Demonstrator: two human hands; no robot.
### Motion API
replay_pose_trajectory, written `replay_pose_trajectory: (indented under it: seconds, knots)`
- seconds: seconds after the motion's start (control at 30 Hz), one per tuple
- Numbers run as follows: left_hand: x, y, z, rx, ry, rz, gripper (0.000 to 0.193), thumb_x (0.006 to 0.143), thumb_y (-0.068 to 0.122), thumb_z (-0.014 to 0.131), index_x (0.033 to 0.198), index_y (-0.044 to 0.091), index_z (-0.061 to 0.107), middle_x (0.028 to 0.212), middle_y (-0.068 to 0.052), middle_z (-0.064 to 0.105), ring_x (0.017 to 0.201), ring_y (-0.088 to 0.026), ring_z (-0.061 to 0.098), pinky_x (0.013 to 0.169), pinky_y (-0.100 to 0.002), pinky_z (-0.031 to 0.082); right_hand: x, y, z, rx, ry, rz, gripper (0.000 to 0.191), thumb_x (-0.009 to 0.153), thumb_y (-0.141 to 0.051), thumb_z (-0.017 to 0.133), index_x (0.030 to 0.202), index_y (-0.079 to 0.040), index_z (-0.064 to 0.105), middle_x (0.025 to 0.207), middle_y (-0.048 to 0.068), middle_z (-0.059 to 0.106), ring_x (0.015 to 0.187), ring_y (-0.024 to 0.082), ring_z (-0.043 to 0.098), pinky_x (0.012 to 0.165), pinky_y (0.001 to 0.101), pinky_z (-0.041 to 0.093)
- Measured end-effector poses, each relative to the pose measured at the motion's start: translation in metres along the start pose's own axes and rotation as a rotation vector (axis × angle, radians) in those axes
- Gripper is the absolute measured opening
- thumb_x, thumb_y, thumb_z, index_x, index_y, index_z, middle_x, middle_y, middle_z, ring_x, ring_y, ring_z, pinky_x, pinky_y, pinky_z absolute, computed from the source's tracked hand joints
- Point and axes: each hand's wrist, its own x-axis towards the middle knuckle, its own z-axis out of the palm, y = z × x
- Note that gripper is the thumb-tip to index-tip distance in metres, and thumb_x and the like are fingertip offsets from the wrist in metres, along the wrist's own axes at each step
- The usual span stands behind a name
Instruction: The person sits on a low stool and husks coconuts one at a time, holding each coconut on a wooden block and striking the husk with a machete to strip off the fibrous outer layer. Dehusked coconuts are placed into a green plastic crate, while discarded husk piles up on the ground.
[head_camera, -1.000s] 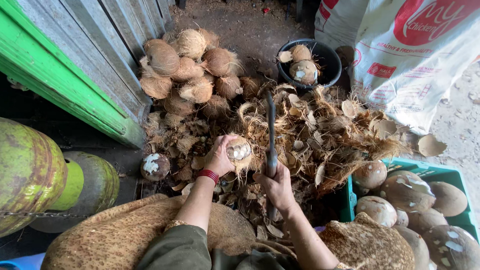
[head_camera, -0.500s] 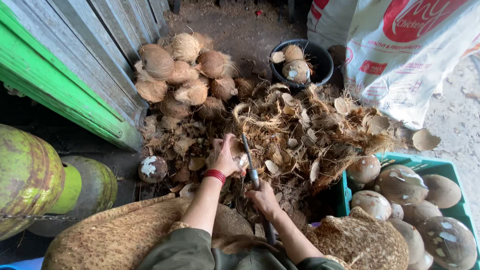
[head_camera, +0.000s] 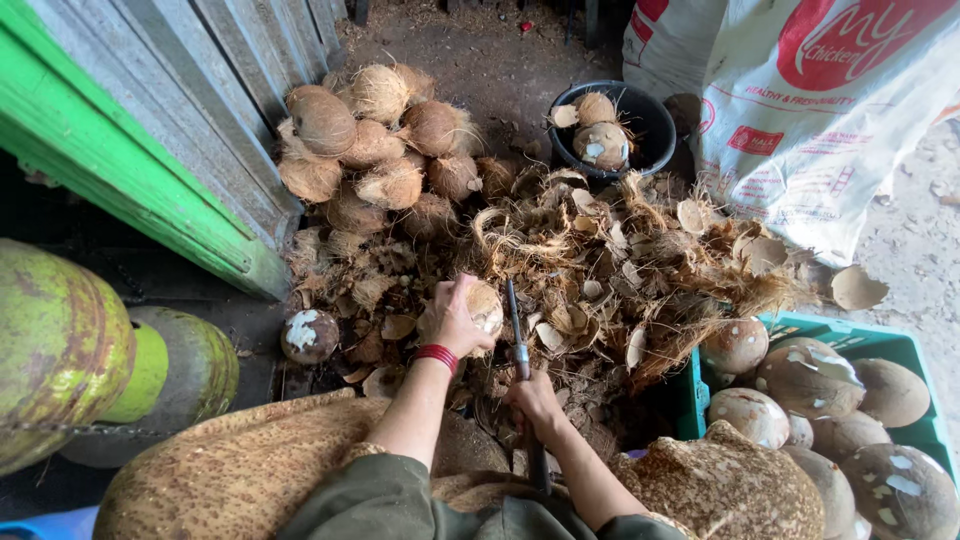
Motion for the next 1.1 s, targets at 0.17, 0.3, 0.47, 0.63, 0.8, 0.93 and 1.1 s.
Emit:
replay_pose_trajectory:
  seconds: [0.17, 0.3, 0.47, 0.63, 0.8, 0.93, 1.1]
  knots:
    - [0.004, -0.033, -0.01, -0.208, -0.02, 0.122, 0.106, 0.036, 0.014, 0.1, 0.124, 0.028, 0.043, 0.13, -0.005, 0.055, 0.125, -0.028, 0.054, 0.104, -0.051, 0.047, -0.029, -0.034, -0.014, 0.04, -0.065, -0.035, 0.013, 0.082, 0.002, 0.063, 0.081, -0.005, 0.052, 0.059, 0.004, 0.052, 0.041, 0.015, 0.046, 0.035, 0.0307, 0.041]
    - [0.013, -0.047, -0.013, -0.255, -0.033, 0.214, 0.107, 0.036, 0.019, 0.1, 0.124, 0.026, 0.04, 0.131, -0.003, 0.056, 0.127, -0.026, 0.054, 0.11, -0.049, 0.045, -0.048, -0.052, -0.026, -0.014, -0.024, -0.354, 0.018, 0.079, 0.002, 0.06, 0.08, -0.013, 0.05, 0.058, 0.003, 0.055, 0.041, 0.013, 0.047, 0.035, 0.0291, 0.04]
    - [0.016, -0.036, -0.015, -0.112, -0.154, -0.035, 0.106, 0.041, 0.016, 0.097, 0.13, 0.03, 0.04, 0.139, -0.002, 0.05, 0.131, -0.026, 0.05, 0.105, -0.05, 0.052, -0.026, -0.028, 0.003, 0.103, 0.052, -0.809, 0.02, 0.082, 0.004, 0.06, 0.075, -0.009, 0.047, 0.066, 0.002, 0.053, 0.052, 0.01, 0.046, 0.043, 0.0268, 0.038]
    - [0.011, -0.033, -0.019, -0.139, -0.101, -0.019, 0.107, 0.041, 0.017, 0.097, 0.13, 0.031, 0.039, 0.137, -0.002, 0.052, 0.128, -0.027, 0.053, 0.105, -0.05, 0.052, -0.005, -0.015, 0.016, -0.067, 0.002, 0.056, 0.009, 0.086, 0.001, 0.061, 0.08, -0.006, 0.059, 0.061, 0.004, 0.056, 0.046, 0.015, 0.046, 0.042, 0.0304, 0.039]
    - [0.014, -0.023, -0.017, -0.156, -0.08, 0.156, 0.108, 0.039, 0.021, 0.099, 0.129, 0.031, 0.04, 0.137, -0.002, 0.055, 0.128, -0.027, 0.054, 0.104, -0.052, 0.049, -0.036, -0.042, -0.012, 0.09, -0.065, -0.026, 0.01, 0.084, 0.001, 0.061, 0.083, -0.005, 0.053, 0.058, 0.005, 0.052, 0.042, 0.016, 0.045, 0.039, 0.0325, 0.039]
    - [0.018, -0.005, -0.012, 0.013, -0.159, 0.119, 0.11, 0.037, 0.019, 0.099, 0.13, 0.033, 0.042, 0.138, 0.0, 0.055, 0.125, -0.027, 0.056, 0.101, -0.049, 0.053, -0.051, -0.049, -0.019, -0.085, 0.029, -0.605, 0.024, 0.081, 0.0, 0.07, 0.076, -0.006, 0.048, 0.06, 0.001, 0.052, 0.047, 0.012, 0.047, 0.042, 0.0283, 0.04]
    - [0.026, 0.001, -0.016, 0.035, -0.175, 0.125, 0.109, 0.037, 0.019, 0.1, 0.129, 0.032, 0.044, 0.136, 0.0, 0.055, 0.124, -0.026, 0.057, 0.101, -0.048, 0.053, -0.014, -0.02, 0.001, -0.075, 0.101, -0.352, 0.02, 0.075, 0.003, 0.062, 0.076, -0.013, 0.05, 0.062, 0.0, 0.054, 0.049, 0.011, 0.05, 0.043, 0.0286, 0.047]
